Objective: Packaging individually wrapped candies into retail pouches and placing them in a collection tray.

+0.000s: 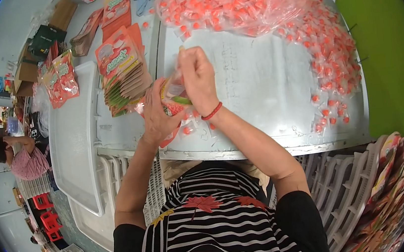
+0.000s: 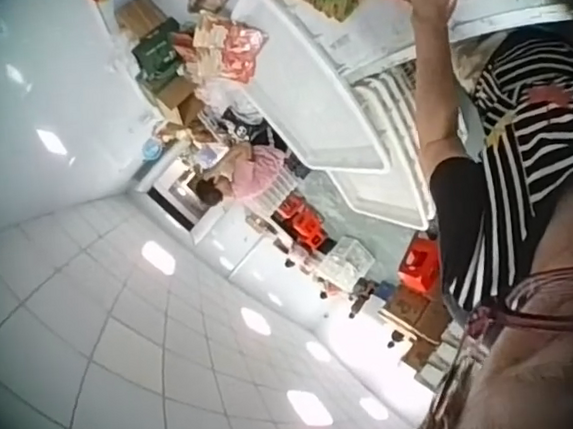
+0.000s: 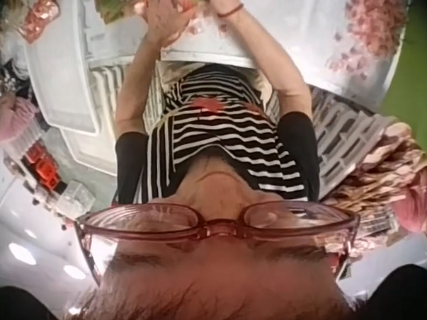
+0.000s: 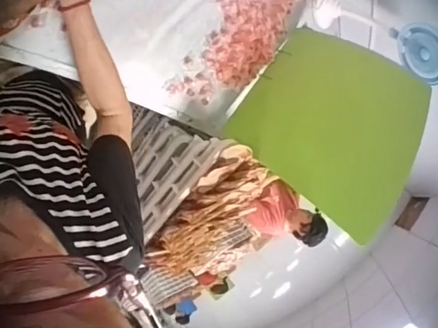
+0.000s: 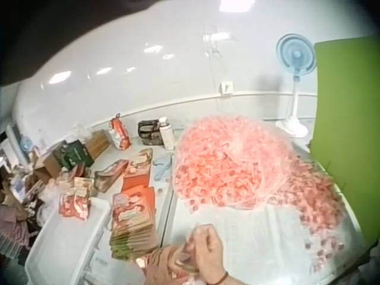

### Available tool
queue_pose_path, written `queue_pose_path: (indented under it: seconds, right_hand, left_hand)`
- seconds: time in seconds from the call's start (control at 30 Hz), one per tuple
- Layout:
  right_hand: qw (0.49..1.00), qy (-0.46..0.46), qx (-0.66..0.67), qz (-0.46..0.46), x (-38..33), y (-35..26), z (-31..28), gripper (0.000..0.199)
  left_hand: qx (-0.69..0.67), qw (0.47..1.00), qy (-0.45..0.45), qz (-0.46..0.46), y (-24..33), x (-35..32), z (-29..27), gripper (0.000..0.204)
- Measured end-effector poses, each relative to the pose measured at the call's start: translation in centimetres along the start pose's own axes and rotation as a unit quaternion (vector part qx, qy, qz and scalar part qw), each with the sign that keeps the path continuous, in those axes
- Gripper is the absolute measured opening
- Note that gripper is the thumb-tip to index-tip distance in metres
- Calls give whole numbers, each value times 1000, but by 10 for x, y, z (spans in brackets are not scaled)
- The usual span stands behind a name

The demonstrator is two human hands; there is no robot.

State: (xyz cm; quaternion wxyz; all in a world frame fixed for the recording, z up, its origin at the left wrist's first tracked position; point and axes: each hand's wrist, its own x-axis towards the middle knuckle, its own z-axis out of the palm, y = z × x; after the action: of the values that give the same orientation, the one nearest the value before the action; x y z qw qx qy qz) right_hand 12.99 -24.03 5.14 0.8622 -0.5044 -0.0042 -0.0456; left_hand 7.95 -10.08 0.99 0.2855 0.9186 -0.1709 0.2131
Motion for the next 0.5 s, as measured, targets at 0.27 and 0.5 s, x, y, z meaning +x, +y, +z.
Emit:
queue_pose_path:
  seconds: [0.27,0.5]
  right_hand:
    - [942,-62,-297,-141,-22,20,-17,28]
    - [851,-161,-416,-279,-27,-8,-45,34]
  left_hand:
    - [-34,999,9,-17,3,-3,6,91]
    - [-38,997,56,-27,-6,-1,-4,85]
